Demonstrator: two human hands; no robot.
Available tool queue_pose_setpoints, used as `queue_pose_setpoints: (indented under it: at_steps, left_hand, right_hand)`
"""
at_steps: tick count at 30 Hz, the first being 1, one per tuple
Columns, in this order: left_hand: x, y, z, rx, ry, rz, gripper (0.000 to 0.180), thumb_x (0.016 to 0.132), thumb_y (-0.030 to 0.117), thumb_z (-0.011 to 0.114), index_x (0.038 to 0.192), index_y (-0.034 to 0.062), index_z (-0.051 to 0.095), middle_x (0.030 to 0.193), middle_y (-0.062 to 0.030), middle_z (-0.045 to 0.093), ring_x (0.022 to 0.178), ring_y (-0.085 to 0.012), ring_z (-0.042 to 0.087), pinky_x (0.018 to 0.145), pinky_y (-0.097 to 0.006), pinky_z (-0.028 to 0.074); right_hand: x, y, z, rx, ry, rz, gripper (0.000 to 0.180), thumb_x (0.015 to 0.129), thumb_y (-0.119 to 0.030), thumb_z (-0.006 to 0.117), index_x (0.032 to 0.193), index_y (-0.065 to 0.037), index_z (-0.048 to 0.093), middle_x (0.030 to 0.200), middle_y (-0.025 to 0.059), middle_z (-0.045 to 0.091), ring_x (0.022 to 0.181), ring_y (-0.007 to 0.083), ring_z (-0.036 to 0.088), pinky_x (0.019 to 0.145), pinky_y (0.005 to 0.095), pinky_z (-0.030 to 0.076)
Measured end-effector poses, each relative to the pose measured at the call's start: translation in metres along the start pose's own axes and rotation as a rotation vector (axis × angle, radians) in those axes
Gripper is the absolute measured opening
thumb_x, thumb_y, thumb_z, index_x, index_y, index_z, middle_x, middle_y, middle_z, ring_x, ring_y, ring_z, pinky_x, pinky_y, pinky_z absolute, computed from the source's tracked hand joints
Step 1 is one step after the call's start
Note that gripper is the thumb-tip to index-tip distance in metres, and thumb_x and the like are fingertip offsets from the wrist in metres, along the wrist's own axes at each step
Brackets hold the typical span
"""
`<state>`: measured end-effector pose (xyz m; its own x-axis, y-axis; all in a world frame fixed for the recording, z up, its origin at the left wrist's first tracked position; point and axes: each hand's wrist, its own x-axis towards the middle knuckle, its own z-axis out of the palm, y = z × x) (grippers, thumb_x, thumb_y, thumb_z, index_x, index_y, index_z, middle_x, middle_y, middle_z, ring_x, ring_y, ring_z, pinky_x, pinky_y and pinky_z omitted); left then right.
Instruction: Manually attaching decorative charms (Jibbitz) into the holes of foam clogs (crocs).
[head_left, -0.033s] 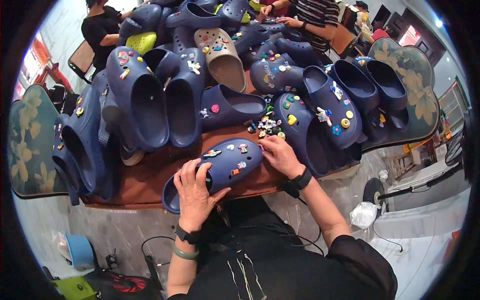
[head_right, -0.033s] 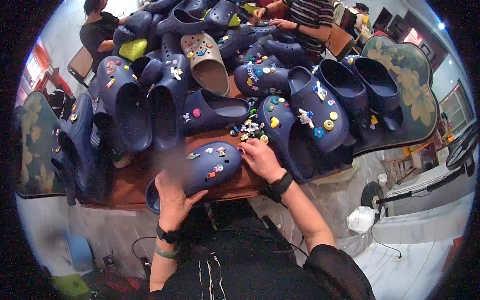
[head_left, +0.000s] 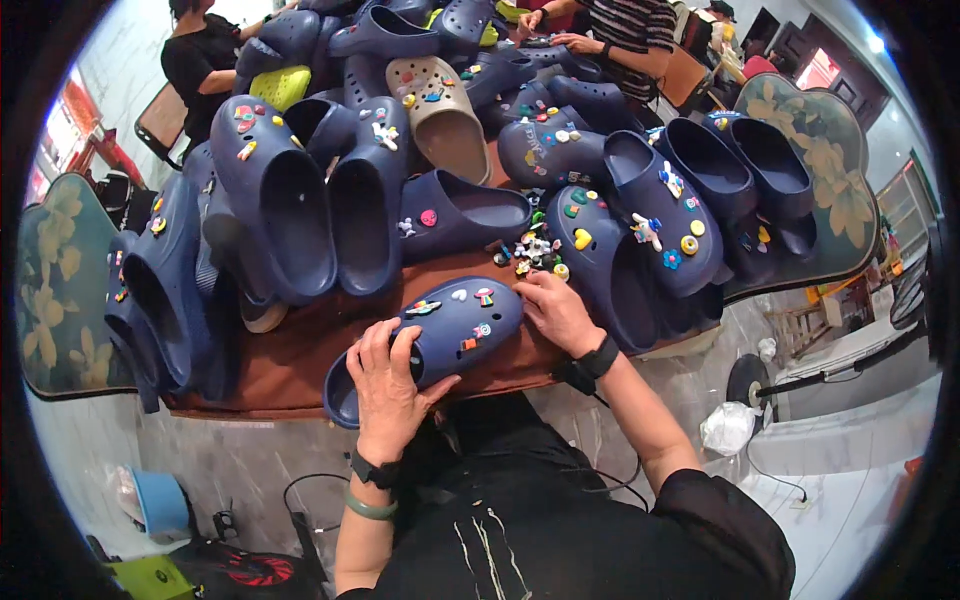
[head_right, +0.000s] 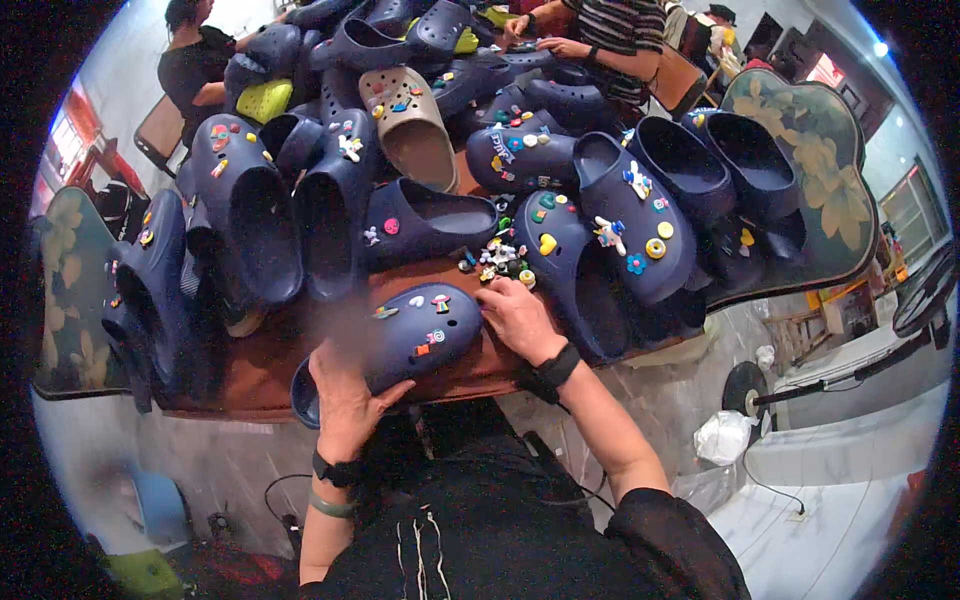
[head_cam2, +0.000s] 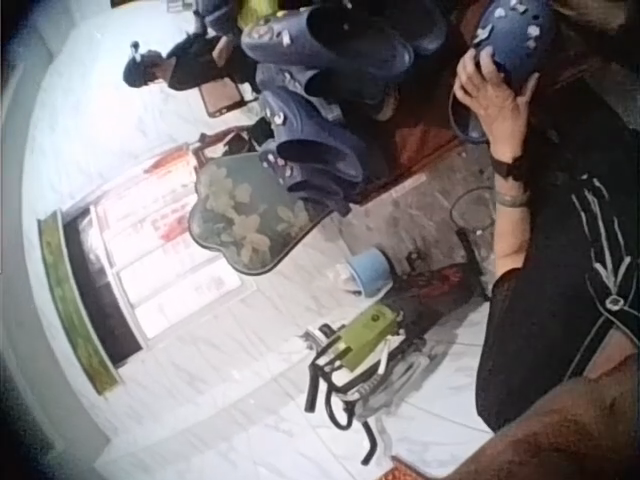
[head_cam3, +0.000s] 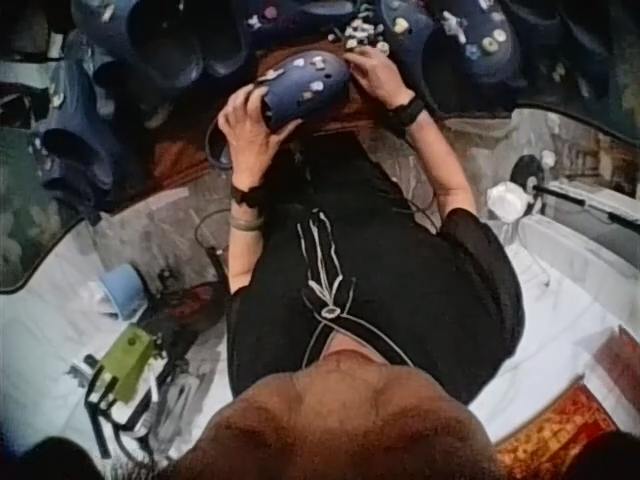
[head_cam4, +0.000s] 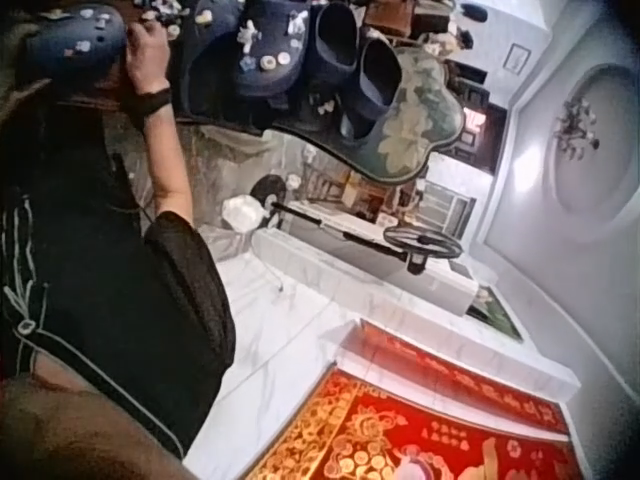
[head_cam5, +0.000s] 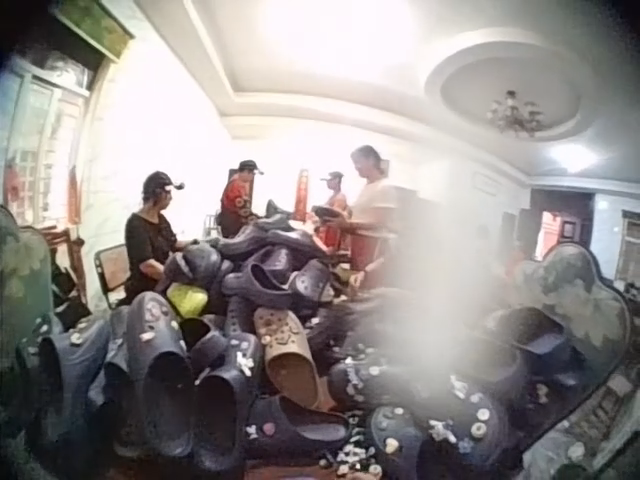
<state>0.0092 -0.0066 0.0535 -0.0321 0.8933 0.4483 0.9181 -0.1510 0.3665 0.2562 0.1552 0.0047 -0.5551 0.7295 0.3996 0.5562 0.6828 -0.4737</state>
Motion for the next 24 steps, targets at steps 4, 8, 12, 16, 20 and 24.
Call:
queue_pose_setpoints:
  at_steps: [4, 8, 12, 16, 20, 24]
  left_hand:
    - [0.001, 0.002, -0.001, -0.020, 0.008, -0.009, 0.087, 0.066, 0.034, 0.087, 0.137, 0.0161, 0.040, 0.135, -0.0131, 0.045, 0.129, -0.0345, 0.042, 0.107, -0.051, 0.029]
    - [0.002, 0.000, 0.000, -0.013, 0.013, -0.009, 0.087, 0.066, 0.034, 0.087, 0.137, 0.0160, 0.040, 0.134, -0.0132, 0.044, 0.129, -0.0346, 0.042, 0.107, -0.051, 0.029]
    - [0.003, -0.001, 0.000, -0.014, 0.021, -0.020, 0.086, 0.066, 0.033, 0.088, 0.136, 0.0161, 0.040, 0.135, -0.0131, 0.044, 0.129, -0.0345, 0.041, 0.107, -0.051, 0.029]
    - [0.002, 0.001, 0.000, -0.032, -0.002, -0.022, 0.086, 0.066, 0.032, 0.088, 0.136, 0.0165, 0.041, 0.135, -0.0128, 0.044, 0.130, -0.0342, 0.041, 0.107, -0.052, 0.028]
    - [-0.004, 0.003, -0.003, -0.032, -0.016, -0.031, 0.087, 0.065, 0.032, 0.088, 0.136, 0.0163, 0.040, 0.135, -0.0128, 0.044, 0.130, -0.0340, 0.041, 0.108, -0.052, 0.028]
    - [-0.008, 0.005, -0.003, -0.013, -0.008, -0.018, 0.087, 0.065, 0.033, 0.088, 0.136, 0.0162, 0.040, 0.135, -0.0129, 0.044, 0.130, -0.0336, 0.041, 0.108, -0.052, 0.028]
  right_hand:
    - [-0.002, 0.002, 0.004, -0.046, 0.005, 0.029, 0.023, 0.084, -0.006, 0.069, 0.106, -0.006, 0.065, 0.105, 0.0126, 0.063, 0.100, 0.0332, 0.062, 0.086, 0.0402, 0.051]
    - [-0.004, 0.007, 0.002, 0.052, 0.032, 0.103, 0.024, 0.080, -0.004, 0.072, 0.101, -0.005, 0.062, 0.104, 0.0131, 0.064, 0.102, 0.0327, 0.062, 0.087, 0.0408, 0.051]
    - [-0.002, 0.005, -0.001, 0.098, 0.022, 0.065, 0.027, 0.077, 0.000, 0.074, 0.099, -0.004, 0.060, 0.099, 0.0134, 0.065, 0.094, 0.0326, 0.065, 0.081, 0.0396, 0.053]
    - [-0.007, -0.003, -0.003, 0.267, 0.146, 0.287, 0.030, 0.078, -0.003, 0.078, 0.105, -0.003, 0.064, 0.095, 0.0105, 0.066, 0.078, 0.0208, 0.065, 0.070, 0.0324, 0.053]
    - [-0.016, -0.028, -0.017, 0.501, 0.185, 0.316, 0.022, 0.079, -0.001, 0.077, 0.100, -0.001, 0.071, 0.094, 0.0082, 0.069, 0.083, 0.0143, 0.066, 0.073, 0.0267, 0.053]
    - [-0.019, -0.057, -0.018, 0.434, 0.205, 0.093, 0.023, 0.079, 0.002, 0.075, 0.102, -0.003, 0.072, 0.096, 0.0089, 0.068, 0.085, 0.0182, 0.067, 0.073, 0.0284, 0.054]
